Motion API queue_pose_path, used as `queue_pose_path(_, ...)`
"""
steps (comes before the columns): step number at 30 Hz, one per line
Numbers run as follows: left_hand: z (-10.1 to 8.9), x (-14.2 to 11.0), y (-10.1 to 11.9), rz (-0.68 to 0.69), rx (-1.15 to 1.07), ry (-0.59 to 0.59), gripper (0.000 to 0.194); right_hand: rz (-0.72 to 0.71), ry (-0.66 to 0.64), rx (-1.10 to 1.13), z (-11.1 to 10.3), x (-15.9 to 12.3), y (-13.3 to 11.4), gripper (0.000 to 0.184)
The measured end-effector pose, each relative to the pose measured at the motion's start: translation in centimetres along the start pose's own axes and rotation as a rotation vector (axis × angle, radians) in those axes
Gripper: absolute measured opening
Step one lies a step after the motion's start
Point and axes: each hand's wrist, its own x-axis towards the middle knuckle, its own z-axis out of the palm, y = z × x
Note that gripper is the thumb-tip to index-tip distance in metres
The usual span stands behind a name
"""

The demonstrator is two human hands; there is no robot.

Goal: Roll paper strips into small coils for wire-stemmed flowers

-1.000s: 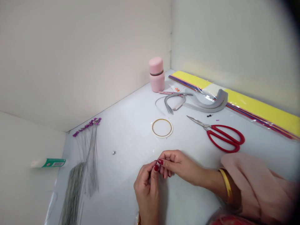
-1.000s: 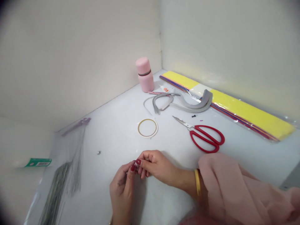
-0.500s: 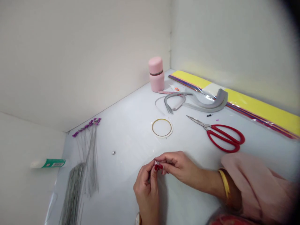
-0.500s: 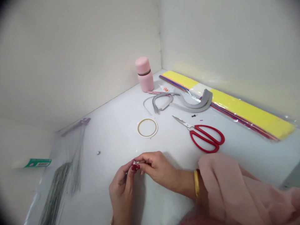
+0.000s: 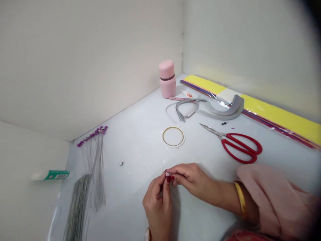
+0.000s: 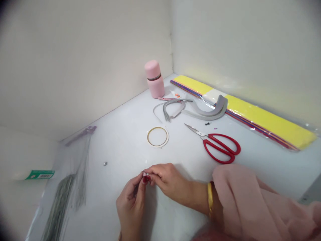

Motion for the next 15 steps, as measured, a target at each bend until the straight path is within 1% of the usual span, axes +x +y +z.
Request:
queue_pose_path(5,-0.26,0.05,0.01,0.04,0.001,-0.025,0.017,-0.062,-0.021,0.003,-0.22,-0.05,-0.03,0.021)
queue_pose_path(9,-0.45,0.2,0.28,0.065,-0.017,-0.03,0.013,-0.101,-0.021,-0.051,-0.42,-0.09,-0.15,0.022)
queue_pose_path(12,-0.36,0.17,0.22,0.03,-0.083,-0.027,0.011,-0.129,-0.019,-0.106,-0.36,-0.16,-0.15,0.022)
queue_pose_path(15,-0.06,0.07,0.01,-0.065,-0.169,-0.007,0.011,-0.162,-0.007,-0.154,-0.11,-0.29,-0.04,0.022)
